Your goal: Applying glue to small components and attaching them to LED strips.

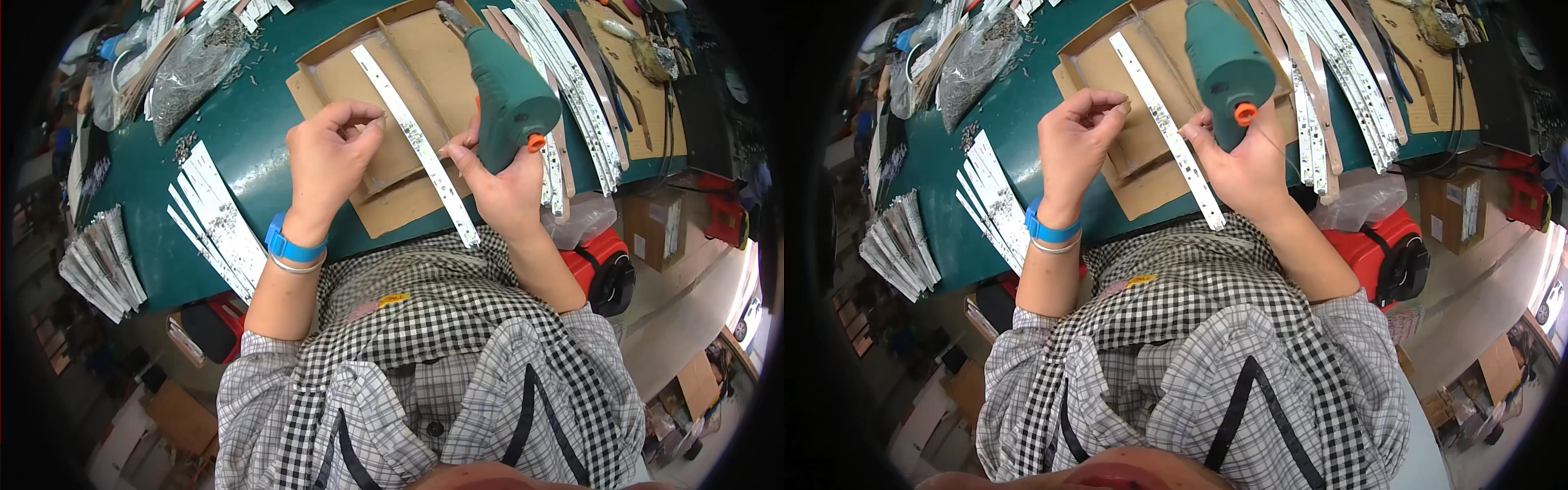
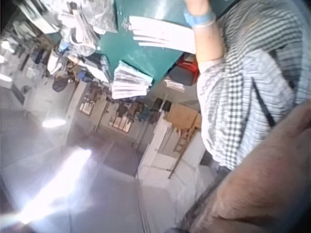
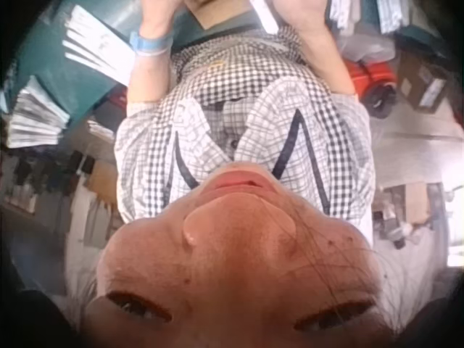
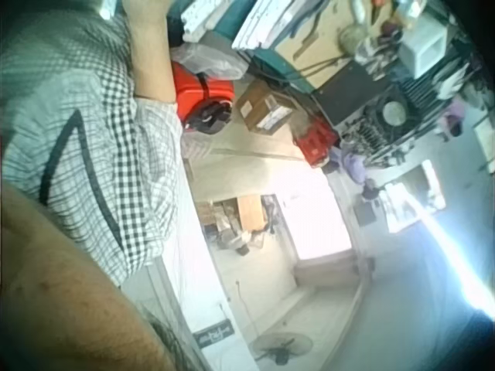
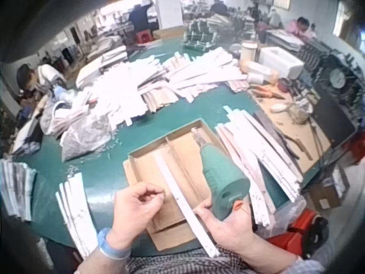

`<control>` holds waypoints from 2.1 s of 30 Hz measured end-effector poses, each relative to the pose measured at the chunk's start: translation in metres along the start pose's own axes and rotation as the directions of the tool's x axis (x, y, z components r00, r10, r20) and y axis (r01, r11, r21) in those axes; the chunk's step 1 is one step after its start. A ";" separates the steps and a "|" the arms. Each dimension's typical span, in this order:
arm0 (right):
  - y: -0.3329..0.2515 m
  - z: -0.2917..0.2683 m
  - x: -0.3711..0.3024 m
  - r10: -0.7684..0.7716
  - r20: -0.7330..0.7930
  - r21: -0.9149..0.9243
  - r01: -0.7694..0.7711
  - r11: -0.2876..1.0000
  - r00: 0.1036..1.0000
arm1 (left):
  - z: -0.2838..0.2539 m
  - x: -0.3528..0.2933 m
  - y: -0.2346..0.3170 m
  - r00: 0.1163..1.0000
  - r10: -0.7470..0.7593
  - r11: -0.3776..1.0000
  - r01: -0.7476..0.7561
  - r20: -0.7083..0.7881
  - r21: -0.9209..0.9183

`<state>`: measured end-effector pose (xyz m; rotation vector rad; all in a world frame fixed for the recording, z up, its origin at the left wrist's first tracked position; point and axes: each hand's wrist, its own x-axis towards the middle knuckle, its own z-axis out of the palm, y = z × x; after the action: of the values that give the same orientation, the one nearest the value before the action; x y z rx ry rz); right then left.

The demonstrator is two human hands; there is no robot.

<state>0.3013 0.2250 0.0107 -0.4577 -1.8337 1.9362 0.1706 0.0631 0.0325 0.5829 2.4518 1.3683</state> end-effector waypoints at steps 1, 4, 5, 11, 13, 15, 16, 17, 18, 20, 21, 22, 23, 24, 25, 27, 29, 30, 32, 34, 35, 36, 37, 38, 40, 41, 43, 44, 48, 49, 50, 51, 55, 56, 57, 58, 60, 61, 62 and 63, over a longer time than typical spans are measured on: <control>0.002 0.000 -0.001 -0.001 0.023 0.009 0.000 1.000 1.000 | 0.002 0.001 0.001 1.000 0.019 0.999 -0.019 -0.001 0.047; 0.006 -0.003 0.001 -0.008 0.112 -0.025 0.011 1.000 0.994 | 0.008 0.002 0.003 0.997 0.079 0.987 -0.078 -0.001 0.142; 0.007 -0.004 0.002 -0.010 0.145 -0.045 0.017 0.999 0.989 | 0.011 0.001 0.001 0.995 0.100 0.984 -0.098 -0.002 0.146; 0.008 -0.007 0.007 -0.048 0.209 -0.185 0.088 0.979 0.977 | 0.014 0.001 0.000 0.989 0.144 0.965 -0.148 0.033 0.215; 0.011 -0.007 0.005 0.060 0.179 -0.106 -0.042 0.993 0.982 | 0.015 0.001 0.000 0.986 0.161 0.961 -0.165 0.037 0.220; 0.011 -0.006 0.005 0.119 0.167 -0.066 -0.109 0.992 0.979 | 0.016 0.001 0.002 0.986 0.162 0.962 -0.168 0.044 0.216; 0.010 -0.006 0.005 0.122 0.167 -0.068 -0.112 0.991 0.978 | 0.016 0.001 0.001 0.985 0.169 0.960 -0.175 0.046 0.220; 0.010 -0.006 0.005 0.126 0.167 -0.069 -0.115 0.991 0.978 | 0.016 0.002 0.000 0.983 0.176 0.957 -0.182 0.047 0.224; 0.011 -0.007 0.005 0.093 0.172 -0.079 -0.081 0.994 0.981 | 0.016 0.002 0.000 0.982 0.183 0.955 -0.189 0.048 0.228; 0.014 -0.008 0.006 0.029 0.183 -0.097 -0.011 0.995 0.983 | 0.015 0.001 0.001 0.983 0.171 0.956 -0.181 0.064 0.230; 0.013 -0.008 0.006 0.045 0.178 -0.086 -0.030 0.996 0.983 | 0.015 0.001 0.002 0.984 0.164 0.957 -0.176 0.071 0.232; 0.012 -0.007 0.005 0.061 0.173 -0.075 -0.049 0.996 0.983 | 0.015 0.001 0.002 0.983 0.171 0.955 -0.183 0.071 0.235; 0.011 -0.007 0.005 0.078 0.169 -0.064 -0.067 0.996 0.983 | 0.015 0.001 0.002 0.981 0.178 0.953 -0.190 0.071 0.238; 0.011 -0.006 0.005 0.065 0.169 -0.065 -0.055 0.996 0.983 | 0.014 0.000 0.001 0.980 0.186 0.950 -0.198 0.072 0.240; 0.012 -0.006 0.005 0.052 0.170 -0.065 -0.042 0.997 0.984 | 0.014 0.000 0.000 0.976 0.205 0.946 -0.216 0.071 0.242; 0.012 -0.005 0.004 0.046 0.159 -0.055 -0.037 0.998 0.986 | 0.013 -0.001 -0.003 0.968 0.242 0.936 -0.252 0.069 0.246; 0.011 -0.003 0.002 0.058 0.137 -0.034 -0.053 0.998 0.989 | 0.015 -0.003 -0.009 0.946 0.320 0.911 -0.324 0.056 0.256; 0.010 -0.003 0.002 0.046 0.138 -0.051 -0.039 0.998 0.989 | 0.015 -0.003 -0.010 0.932 0.358 0.896 -0.359 0.051 0.262; 0.009 -0.004 0.003 0.022 0.142 -0.085 -0.010 0.996 0.990 | 0.015 -0.004 -0.010 0.915 0.399 0.872 -0.400 0.066 0.281; 0.009 -0.004 0.003 0.040 0.152 -0.092 -0.027 0.995 0.988 | 0.015 -0.005 -0.010 0.899 0.430 0.852 -0.433 0.077 0.295; 0.009 -0.005 0.003 0.049 0.156 -0.095 -0.035 0.995 0.986 | 0.016 -0.005 -0.011 0.893 0.443 0.844 -0.445 0.080 0.300; 0.011 -0.005 0.004 0.044 0.164 -0.088 -0.030 0.996 0.986 | 0.016 -0.005 -0.011 0.886 0.456 0.835 -0.458 0.083 0.305; 0.013 -0.006 0.004 0.040 0.171 -0.080 -0.026 0.996 0.985 | 0.016 -0.005 -0.011 0.884 0.463 0.836 -0.461 0.068 0.296; 0.014 -0.007 0.004 0.035 0.177 -0.072 -0.022 0.997 0.984 | 0.016 -0.005 -0.012 0.881 0.471 0.837 -0.465 0.053 0.287; 0.014 -0.006 0.004 0.081 0.170 -0.035 -0.076 0.996 0.982 | 0.017 -0.004 -0.013 0.888 0.459 0.853 -0.448 0.027 0.268; 0.013 -0.006 0.004 0.104 0.166 -0.017 -0.103 0.995 0.981 | 0.018 -0.003 -0.013 0.898 0.440 0.866 -0.429 0.015 0.256; 0.012 -0.006 0.004 0.074 0.176 -0.061 -0.064 0.996 0.982 | 0.017 -0.002 -0.014 0.916 0.402 0.889 -0.392 0.007 0.236; 0.012 -0.007 0.004 0.059 0.181 -0.083 -0.045 0.996 0.982 | 0.017 -0.002 -0.013 0.924 0.382 0.899 -0.374 0.011 0.229; 0.012 -0.007 0.004 0.065 0.172 -0.062 -0.055 0.997 0.983 | 0.013 0.002 -0.008 0.958 0.283 0.939 -0.287 0.050 0.190; 0.013 -0.008 0.004 0.041 0.175 -0.086 -0.026 0.996 0.984 | 0.013 0.002 -0.008 0.960 0.275 0.942 -0.280 0.055 0.185; 0.013 -0.008 0.004 0.016 0.178 -0.111 0.004 0.994 0.984 | 0.013 0.002 -0.008 0.962 0.266 0.945 -0.273 0.060 0.180; 0.014 -0.008 0.004 0.021 0.175 -0.090 -0.006 0.996 0.984 | 0.013 0.003 -0.008 0.964 0.258 0.948 -0.266 0.065 0.176; 0.017 -0.008 0.003 0.034 0.165 -0.044 -0.027 0.999 0.986 | 0.012 0.004 -0.007 0.965 0.248 0.950 -0.260 0.086 0.173; 0.018 -0.008 0.003 0.035 0.164 -0.041 -0.028 0.999 0.986 | 0.012 0.004 -0.007 0.965 0.249 0.949 -0.260 0.083 0.175; 0.018 -0.008 0.003 0.036 0.164 -0.038 -0.030 0.999 0.986 | 0.013 0.004 -0.007 0.965 0.251 0.949 -0.262 0.080 0.177; 0.018 -0.008 0.003 0.037 0.164 -0.036 -0.032 0.999 0.986 | 0.014 0.004 -0.007 0.957 0.279 0.938 -0.288 0.073 0.193; 0.017 -0.008 0.003 0.036 0.156 -0.018 -0.033 0.999 0.987 | 0.016 0.003 -0.009 0.941 0.334 0.914 -0.339 0.058 0.225; 0.017 -0.008 0.002 0.033 0.147 -0.003 -0.033 0.999 0.989 | 0.017 0.003 -0.010 0.937 0.344 0.909 -0.348 0.057 0.230; 0.016 -0.007 0.002 0.030 0.139 0.012 -0.032 0.999 0.990 | 0.017 0.003 -0.011 0.934 0.354 0.904 -0.357 0.057 0.235; 0.013 -0.008 0.001 0.093 0.132 0.005 -0.095 0.995 0.987 | 0.017 0.003 -0.011 0.931 0.362 0.900 -0.364 0.053 0.240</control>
<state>0.3034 0.2322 -0.0028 -0.4288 -1.9124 2.0841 0.1723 0.0717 0.0141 1.1532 2.6198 1.1778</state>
